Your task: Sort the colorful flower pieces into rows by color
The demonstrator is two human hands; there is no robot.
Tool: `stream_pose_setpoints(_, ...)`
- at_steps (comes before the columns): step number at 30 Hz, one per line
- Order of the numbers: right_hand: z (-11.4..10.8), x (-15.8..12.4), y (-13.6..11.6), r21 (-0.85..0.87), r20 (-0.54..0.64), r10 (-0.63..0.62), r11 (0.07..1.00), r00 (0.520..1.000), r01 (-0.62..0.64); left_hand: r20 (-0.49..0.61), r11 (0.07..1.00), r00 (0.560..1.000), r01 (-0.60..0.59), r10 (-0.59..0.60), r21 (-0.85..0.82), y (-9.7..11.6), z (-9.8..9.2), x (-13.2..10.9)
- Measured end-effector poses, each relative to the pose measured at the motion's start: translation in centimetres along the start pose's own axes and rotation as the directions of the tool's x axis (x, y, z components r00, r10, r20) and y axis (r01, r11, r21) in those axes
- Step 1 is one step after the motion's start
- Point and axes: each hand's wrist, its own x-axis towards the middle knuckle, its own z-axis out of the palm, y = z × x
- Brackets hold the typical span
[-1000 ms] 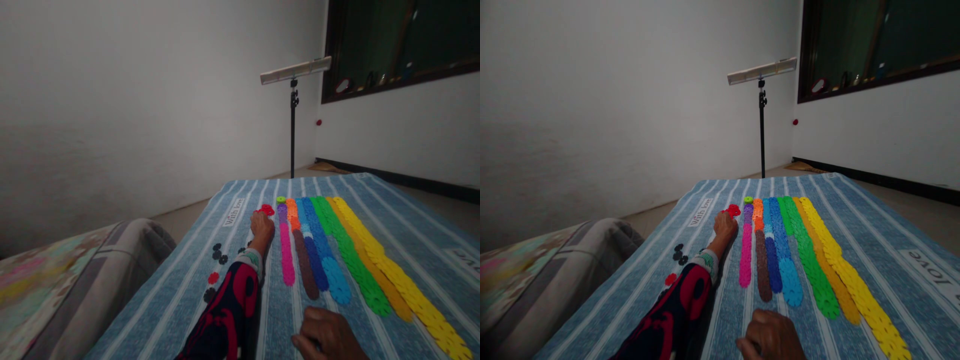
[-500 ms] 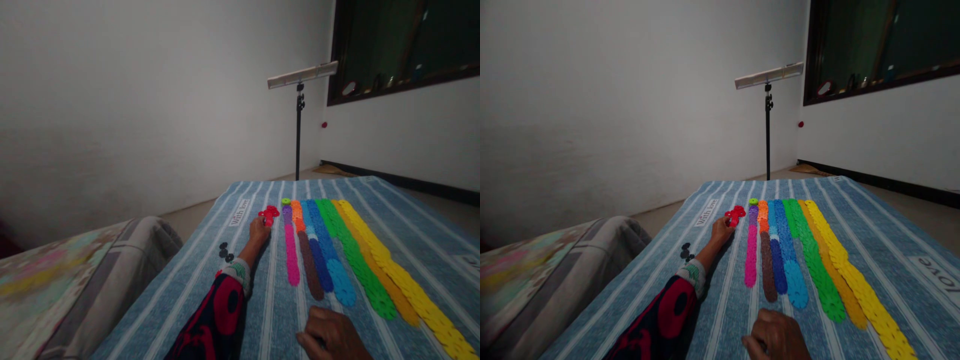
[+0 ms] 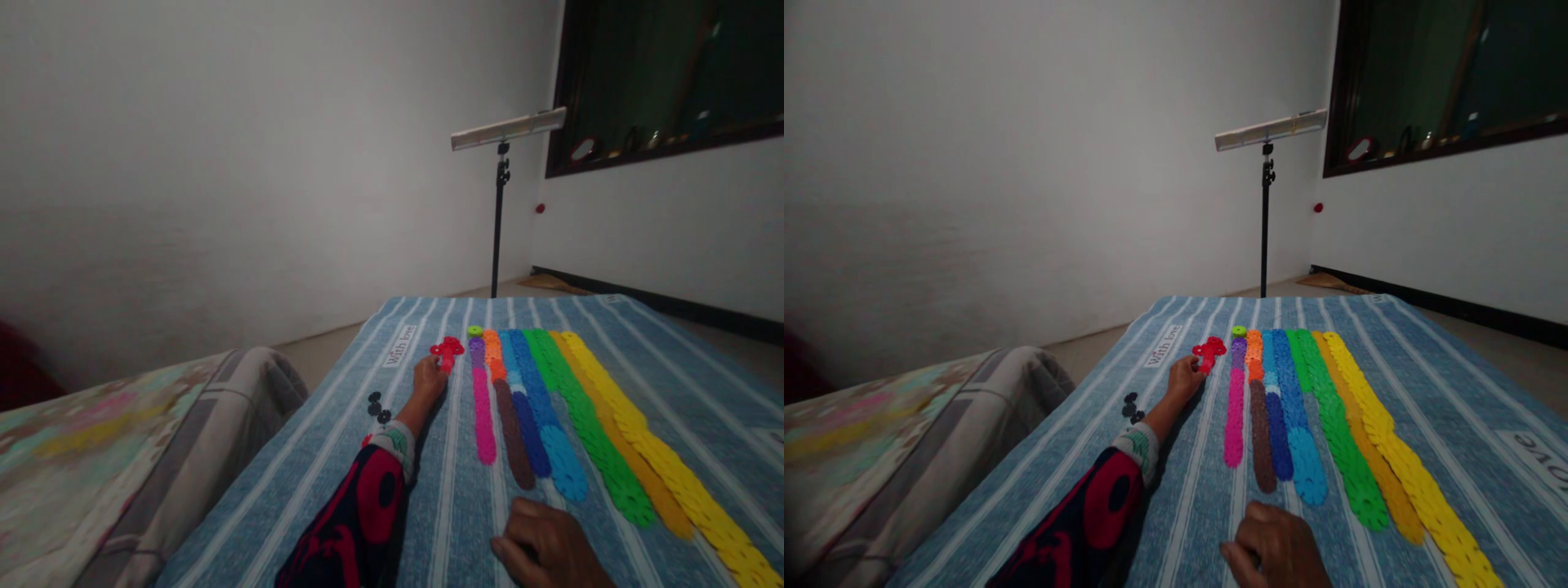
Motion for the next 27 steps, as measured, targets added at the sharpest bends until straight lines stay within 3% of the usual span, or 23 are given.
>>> stream_pose_setpoints(5, 0.1, 0.0, 0.0, -0.003, 0.038, 0.025, 1.000, 0.999, -0.025, -0.018, 0.984, 0.997, 0.074, -0.078, -0.164, -0.5, -0.8, 0.3)
stream_pose_setpoints(13, 0.3, -0.2, 0.4, 0.000, 0.040, 0.021, 1.000, 0.999, -0.021, -0.061, 0.945, 0.983, 0.150, -0.175, -0.289, -2.6, -2.3, 1.8)
stream_pose_setpoints(27, 1.5, -0.7, 1.6, -0.004, 0.079, 0.011, 1.000, 0.997, -0.011, 0.057, 0.779, 0.945, 0.300, -0.323, -0.550, -0.3, -0.7, 5.2)
